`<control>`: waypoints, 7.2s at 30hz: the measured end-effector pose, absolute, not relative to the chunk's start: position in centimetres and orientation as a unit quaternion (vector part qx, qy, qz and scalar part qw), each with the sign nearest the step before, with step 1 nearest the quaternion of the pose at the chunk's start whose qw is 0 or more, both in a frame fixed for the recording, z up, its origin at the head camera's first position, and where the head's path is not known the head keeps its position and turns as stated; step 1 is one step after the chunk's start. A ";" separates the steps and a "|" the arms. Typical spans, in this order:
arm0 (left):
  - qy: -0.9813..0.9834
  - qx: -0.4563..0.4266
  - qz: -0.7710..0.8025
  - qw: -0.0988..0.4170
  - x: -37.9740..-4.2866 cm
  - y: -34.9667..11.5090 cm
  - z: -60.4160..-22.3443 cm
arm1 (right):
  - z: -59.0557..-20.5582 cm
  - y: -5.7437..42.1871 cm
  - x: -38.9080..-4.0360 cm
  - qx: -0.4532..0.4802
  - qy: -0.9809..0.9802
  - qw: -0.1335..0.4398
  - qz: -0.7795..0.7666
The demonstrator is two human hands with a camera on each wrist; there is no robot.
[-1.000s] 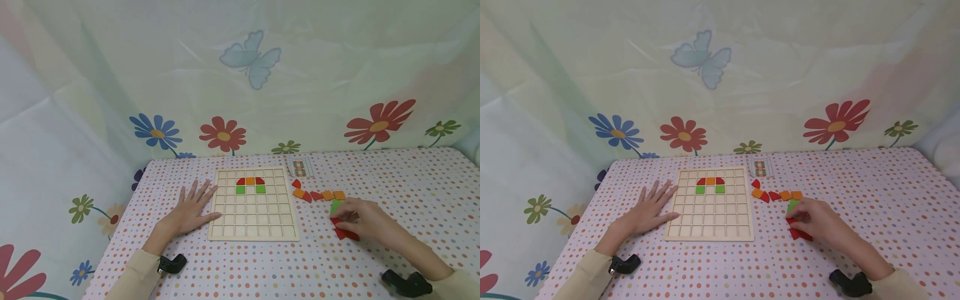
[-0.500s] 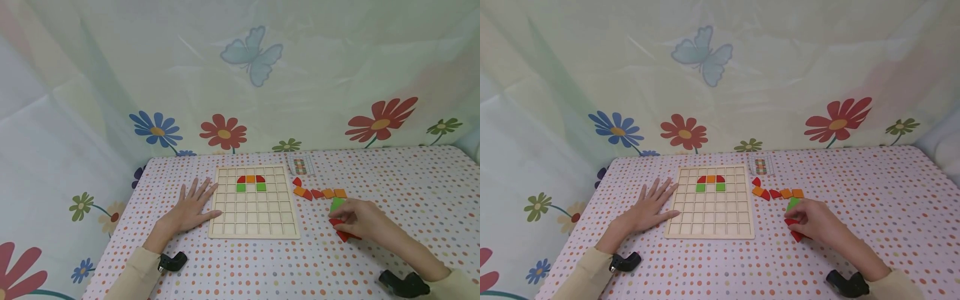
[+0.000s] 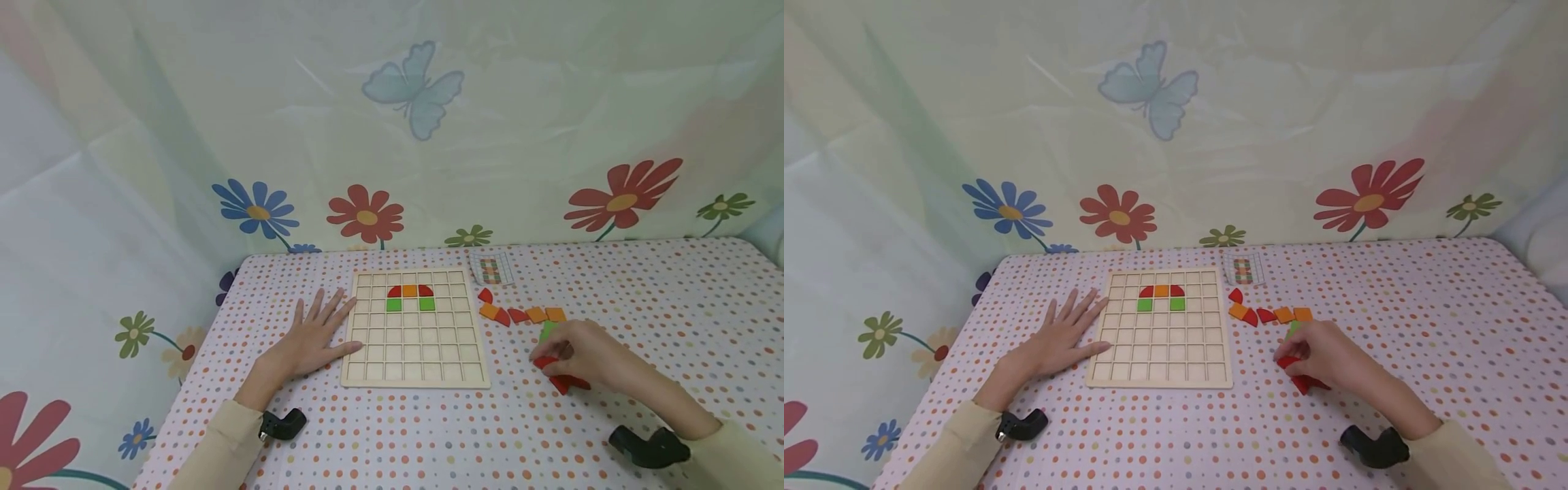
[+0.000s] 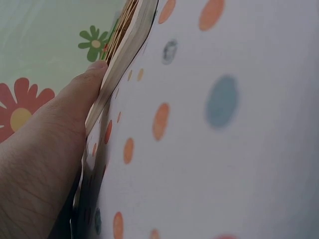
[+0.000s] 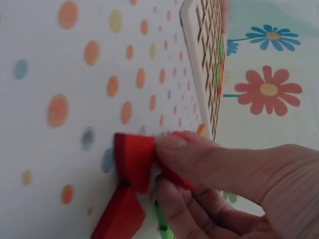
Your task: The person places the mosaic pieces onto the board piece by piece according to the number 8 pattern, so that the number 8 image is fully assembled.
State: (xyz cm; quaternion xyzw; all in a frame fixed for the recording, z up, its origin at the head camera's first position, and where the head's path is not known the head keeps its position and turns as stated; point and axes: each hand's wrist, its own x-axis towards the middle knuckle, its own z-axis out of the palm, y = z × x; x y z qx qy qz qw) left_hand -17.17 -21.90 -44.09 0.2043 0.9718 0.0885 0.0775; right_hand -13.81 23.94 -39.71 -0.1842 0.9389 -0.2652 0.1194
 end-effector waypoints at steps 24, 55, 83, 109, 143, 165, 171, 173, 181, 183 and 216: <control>0.972 0.199 0.090 0.085 -17.3 -21.9 -44.0 | -37.8 15.2 -17.3 -0.260 0.901 0.048 -0.345; 0.973 0.200 0.082 0.086 -17.4 -22.0 -44.2 | -40.9 10.3 -20.4 -0.228 0.873 0.061 -0.428; 0.971 0.204 0.093 0.079 -17.2 -22.0 -44.1 | -41.2 8.7 -19.9 -0.257 0.899 -0.005 -0.355; 0.973 0.201 0.085 0.081 -17.4 -22.0 -44.4 | -41.3 8.8 -19.4 -0.263 0.902 -0.005 -0.343; 0.973 0.197 0.091 0.074 -17.0 -22.4 -44.5 | -40.5 26.2 -19.0 -0.167 0.941 0.009 -0.293; 0.974 0.195 0.083 0.080 -17.4 -22.0 -44.5 | -41.2 28.2 -19.2 -0.105 0.945 0.043 -0.308; 0.974 0.197 0.084 0.079 -17.4 -22.0 -44.5 | -41.1 28.1 -19.1 -0.086 0.950 0.037 -0.299; 0.973 0.198 0.086 0.075 -17.4 -22.0 -44.6 | -41.2 28.1 -19.0 -0.084 0.951 0.028 -0.297; 0.973 0.200 0.092 0.071 -17.4 -22.0 -44.6 | -41.8 27.5 -18.4 -0.104 0.944 -0.031 -0.312; 0.973 0.200 0.092 0.069 -17.4 -22.0 -44.6 | -41.8 26.9 -18.3 -0.117 0.941 -0.052 -0.315; 0.973 0.195 0.081 0.089 -17.5 -22.0 -44.5 | -41.1 6.9 -20.3 -0.320 0.859 0.017 -0.399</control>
